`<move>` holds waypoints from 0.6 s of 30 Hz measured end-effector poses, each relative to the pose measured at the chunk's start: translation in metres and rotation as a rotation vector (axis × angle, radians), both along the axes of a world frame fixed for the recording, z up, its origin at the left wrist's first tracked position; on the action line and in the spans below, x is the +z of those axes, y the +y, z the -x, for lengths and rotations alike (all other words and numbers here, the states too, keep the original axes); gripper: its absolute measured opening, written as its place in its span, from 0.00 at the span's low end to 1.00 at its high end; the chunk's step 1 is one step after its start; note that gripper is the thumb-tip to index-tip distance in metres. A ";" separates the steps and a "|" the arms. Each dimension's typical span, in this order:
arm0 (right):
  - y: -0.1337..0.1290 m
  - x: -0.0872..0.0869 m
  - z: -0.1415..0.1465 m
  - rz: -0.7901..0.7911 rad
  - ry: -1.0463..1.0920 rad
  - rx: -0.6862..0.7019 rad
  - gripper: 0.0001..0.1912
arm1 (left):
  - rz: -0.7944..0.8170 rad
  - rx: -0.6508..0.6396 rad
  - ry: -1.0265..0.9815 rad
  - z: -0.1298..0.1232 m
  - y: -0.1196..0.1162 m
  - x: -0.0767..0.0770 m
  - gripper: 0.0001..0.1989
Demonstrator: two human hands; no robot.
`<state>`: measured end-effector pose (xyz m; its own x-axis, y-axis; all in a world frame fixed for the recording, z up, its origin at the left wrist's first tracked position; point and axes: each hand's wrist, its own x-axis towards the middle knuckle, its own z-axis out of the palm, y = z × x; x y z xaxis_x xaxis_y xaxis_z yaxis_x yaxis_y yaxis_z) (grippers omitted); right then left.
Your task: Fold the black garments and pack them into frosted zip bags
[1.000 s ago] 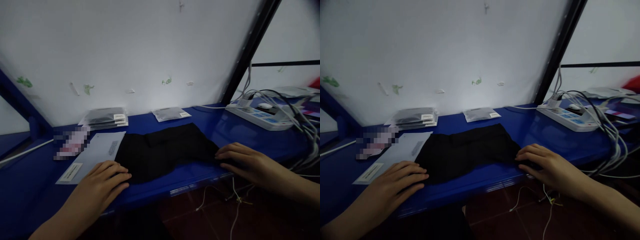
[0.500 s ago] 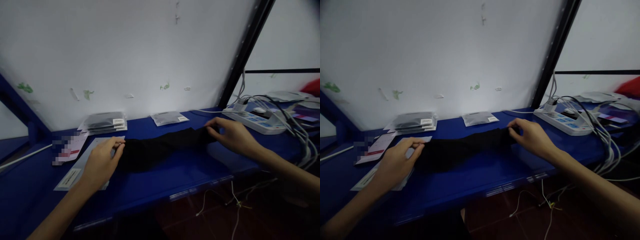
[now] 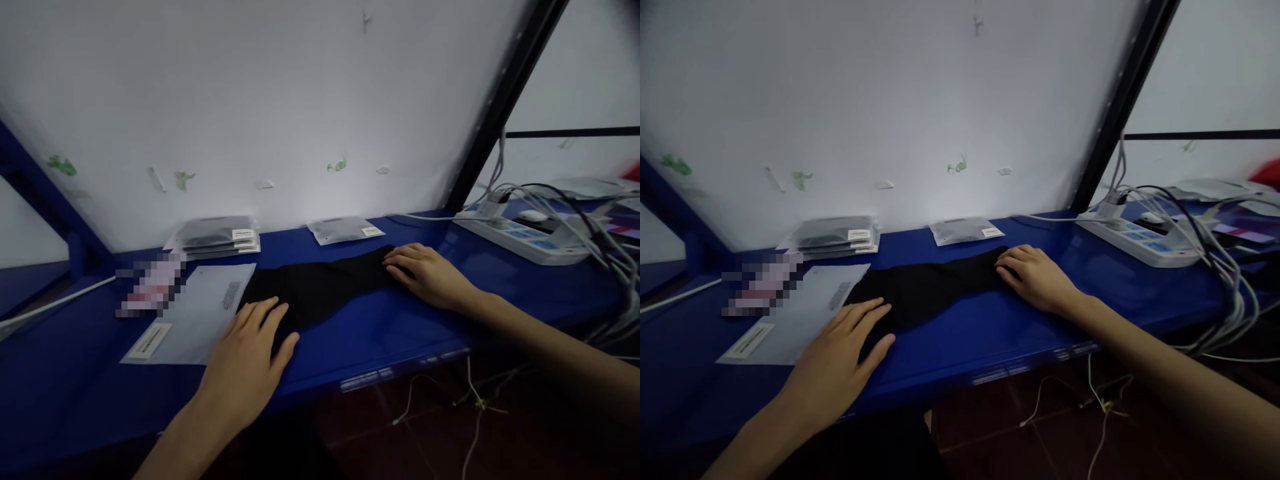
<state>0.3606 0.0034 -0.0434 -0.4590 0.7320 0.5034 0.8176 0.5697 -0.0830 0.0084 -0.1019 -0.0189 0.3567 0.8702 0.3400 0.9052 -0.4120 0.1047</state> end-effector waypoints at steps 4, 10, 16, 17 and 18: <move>0.002 -0.011 -0.005 0.077 0.070 -0.053 0.22 | 0.078 0.025 0.017 0.004 -0.003 -0.006 0.24; 0.002 -0.013 -0.003 0.103 0.120 -0.075 0.22 | 0.060 0.036 0.037 0.003 0.000 -0.006 0.24; 0.000 -0.012 -0.002 0.094 0.142 -0.077 0.21 | 0.045 0.033 0.052 0.004 -0.001 -0.013 0.25; 0.000 -0.012 -0.002 0.093 0.143 -0.075 0.21 | 0.033 0.028 0.056 0.005 0.000 -0.014 0.25; -0.001 -0.012 -0.002 0.092 0.144 -0.073 0.20 | 0.020 0.023 0.058 0.006 0.000 -0.015 0.25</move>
